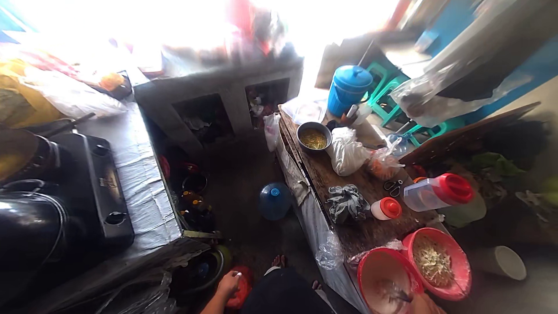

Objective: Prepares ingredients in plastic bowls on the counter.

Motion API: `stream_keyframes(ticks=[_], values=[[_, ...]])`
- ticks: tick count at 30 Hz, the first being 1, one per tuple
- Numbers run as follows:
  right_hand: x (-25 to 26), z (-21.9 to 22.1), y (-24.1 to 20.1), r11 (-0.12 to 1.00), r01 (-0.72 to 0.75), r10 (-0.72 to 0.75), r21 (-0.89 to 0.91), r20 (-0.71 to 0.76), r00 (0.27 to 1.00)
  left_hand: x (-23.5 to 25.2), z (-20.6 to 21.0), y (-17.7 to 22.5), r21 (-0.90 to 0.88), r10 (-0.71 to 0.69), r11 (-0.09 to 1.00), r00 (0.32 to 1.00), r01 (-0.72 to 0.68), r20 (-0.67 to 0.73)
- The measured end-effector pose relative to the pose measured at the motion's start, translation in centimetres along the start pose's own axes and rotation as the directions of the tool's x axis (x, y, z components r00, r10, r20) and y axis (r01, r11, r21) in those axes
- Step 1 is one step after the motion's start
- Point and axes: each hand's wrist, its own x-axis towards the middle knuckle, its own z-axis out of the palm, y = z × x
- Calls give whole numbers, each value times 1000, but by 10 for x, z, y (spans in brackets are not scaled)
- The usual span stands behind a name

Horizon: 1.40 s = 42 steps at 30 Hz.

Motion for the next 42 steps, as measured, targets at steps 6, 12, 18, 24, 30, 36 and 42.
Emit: stream_keyframes(ticks=[6,12,18,24,30,36,42], values=[[2,-4,-18,990,99,-108,105,78,991,-4,4,-1,-42,13,999,1000,-13,14],[3,-5,-16,981,77,-88,177,53,995,-33,17,8,-55,90,995,995,-87,39],[-3,-15,-12,985,-63,59,160,34,998,-44,15,1,-6,72,997,997,-72,35],[-11,-4,-5,990,-46,27,137,137,990,-40,6,-5,70,35,997,998,-38,46],[-5,12,-13,963,38,-71,269,117,991,-32,8,7,27,59,998,998,-60,38],[1,0,1,960,-67,57,272,45,997,-36,20,19,10,117,993,993,-117,31],[1,-10,13,981,-67,49,184,99,994,-42,24,9,49,81,995,995,-83,51]])
